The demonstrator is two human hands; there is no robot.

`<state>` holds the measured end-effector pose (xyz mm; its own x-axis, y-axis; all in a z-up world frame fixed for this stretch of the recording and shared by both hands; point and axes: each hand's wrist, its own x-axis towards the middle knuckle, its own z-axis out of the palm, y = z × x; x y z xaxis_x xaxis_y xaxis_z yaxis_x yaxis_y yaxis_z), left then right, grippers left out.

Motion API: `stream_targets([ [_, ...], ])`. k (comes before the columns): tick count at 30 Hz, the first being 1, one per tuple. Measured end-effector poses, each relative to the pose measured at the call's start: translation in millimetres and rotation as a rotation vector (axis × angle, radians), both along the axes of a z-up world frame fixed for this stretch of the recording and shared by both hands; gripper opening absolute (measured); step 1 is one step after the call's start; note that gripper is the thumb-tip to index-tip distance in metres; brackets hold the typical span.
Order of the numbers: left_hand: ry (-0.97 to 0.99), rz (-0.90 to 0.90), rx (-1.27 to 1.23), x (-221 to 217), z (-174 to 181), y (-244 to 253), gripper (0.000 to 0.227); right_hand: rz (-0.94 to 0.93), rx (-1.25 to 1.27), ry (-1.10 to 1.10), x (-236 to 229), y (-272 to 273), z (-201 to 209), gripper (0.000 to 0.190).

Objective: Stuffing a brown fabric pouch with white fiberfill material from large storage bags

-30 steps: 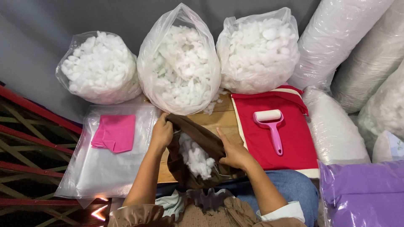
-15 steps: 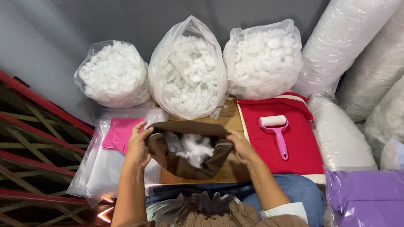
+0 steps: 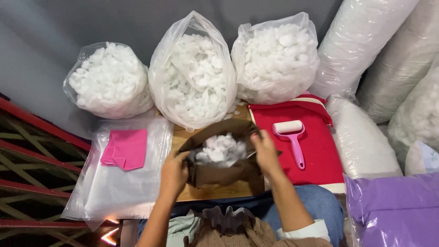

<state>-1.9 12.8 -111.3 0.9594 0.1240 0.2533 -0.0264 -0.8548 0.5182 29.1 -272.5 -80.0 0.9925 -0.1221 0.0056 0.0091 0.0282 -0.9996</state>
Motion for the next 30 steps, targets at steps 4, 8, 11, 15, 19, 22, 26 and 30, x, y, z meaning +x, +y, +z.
stream_targets([
  [4, -0.160, -0.117, 0.074, -10, 19, 6, 0.045, 0.247, 0.447, 0.169, 12, -10, -43, 0.026],
  [8, 0.008, 0.024, 0.060, -25, 42, 14, 0.062, 0.053, 0.199, 0.011, 13, -34, -18, 0.040],
  [11, 0.094, -0.051, 0.003, -27, 57, -3, 0.070, 0.367, 0.140, -0.010, -9, -18, 8, 0.062],
  [15, -0.059, 0.015, 0.004, -35, 74, 16, 0.073, 0.189, -0.001, 0.027, 6, -43, 4, 0.029],
  [19, 0.068, -0.127, 0.099, -27, 45, 5, 0.092, 0.368, -0.154, -0.127, 17, -26, -39, 0.014],
  [22, -0.021, -0.226, 0.115, -21, 50, 16, 0.086, 0.401, -0.331, -0.141, 7, -30, -24, 0.032],
  [26, 0.021, -0.146, -0.048, -34, 69, 9, 0.077, 0.106, -0.028, -0.022, 7, -48, -8, 0.022],
  [30, 0.045, -0.166, -0.027, -31, 54, 22, 0.081, 0.235, 0.070, 0.088, 8, -40, -17, 0.031],
])
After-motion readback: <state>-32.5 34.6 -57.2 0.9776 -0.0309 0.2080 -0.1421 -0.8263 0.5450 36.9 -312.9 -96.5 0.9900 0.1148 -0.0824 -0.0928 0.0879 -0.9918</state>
